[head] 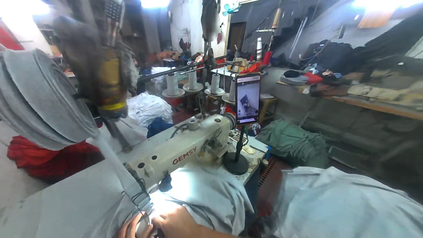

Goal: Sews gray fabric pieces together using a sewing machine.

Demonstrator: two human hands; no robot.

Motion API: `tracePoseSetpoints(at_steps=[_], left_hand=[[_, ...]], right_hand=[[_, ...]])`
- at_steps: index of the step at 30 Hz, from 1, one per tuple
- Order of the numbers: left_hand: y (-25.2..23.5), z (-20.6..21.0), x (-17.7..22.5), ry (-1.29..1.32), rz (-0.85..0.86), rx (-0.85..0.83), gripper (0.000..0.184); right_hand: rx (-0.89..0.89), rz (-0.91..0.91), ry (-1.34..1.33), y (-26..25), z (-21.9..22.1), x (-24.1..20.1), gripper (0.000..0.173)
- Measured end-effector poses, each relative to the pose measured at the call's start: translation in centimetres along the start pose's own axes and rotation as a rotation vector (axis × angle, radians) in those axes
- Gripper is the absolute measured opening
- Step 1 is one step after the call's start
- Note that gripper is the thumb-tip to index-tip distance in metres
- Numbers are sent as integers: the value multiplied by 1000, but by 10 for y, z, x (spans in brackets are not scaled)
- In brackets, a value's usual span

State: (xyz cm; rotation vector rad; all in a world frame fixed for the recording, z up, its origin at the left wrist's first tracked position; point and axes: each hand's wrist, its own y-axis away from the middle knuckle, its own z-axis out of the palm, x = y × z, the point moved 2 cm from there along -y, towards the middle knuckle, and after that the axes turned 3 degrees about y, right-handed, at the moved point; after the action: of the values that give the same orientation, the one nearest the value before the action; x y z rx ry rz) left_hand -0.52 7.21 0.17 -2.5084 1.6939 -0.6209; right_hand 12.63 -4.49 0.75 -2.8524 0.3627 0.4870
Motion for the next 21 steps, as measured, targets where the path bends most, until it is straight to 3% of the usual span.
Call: tracePoseSetpoints(at_steps=[4,8,10,13,17,21], left_hand=[[-13,4,11,-83,-73,85,28],[-20,2,51,-64,-463,93,33],[-20,4,56,-53,-542,102,37],[-17,7,41,-126,-434,119,34],[-16,13,31,-171,-262,199,33],[-15,10,29,-129,-221,184,29]], right_hand=[[-50,-32,20,-19,2,18,32],[-35,-39,24,-21,-3,21,24],[-55,-58,22,-20,-3,23,28],[24,-115,-22,-12,-3,26,34],[50,-51,9,-6,-7,20,36],[42,-23,31,-7,-6,17,38]])
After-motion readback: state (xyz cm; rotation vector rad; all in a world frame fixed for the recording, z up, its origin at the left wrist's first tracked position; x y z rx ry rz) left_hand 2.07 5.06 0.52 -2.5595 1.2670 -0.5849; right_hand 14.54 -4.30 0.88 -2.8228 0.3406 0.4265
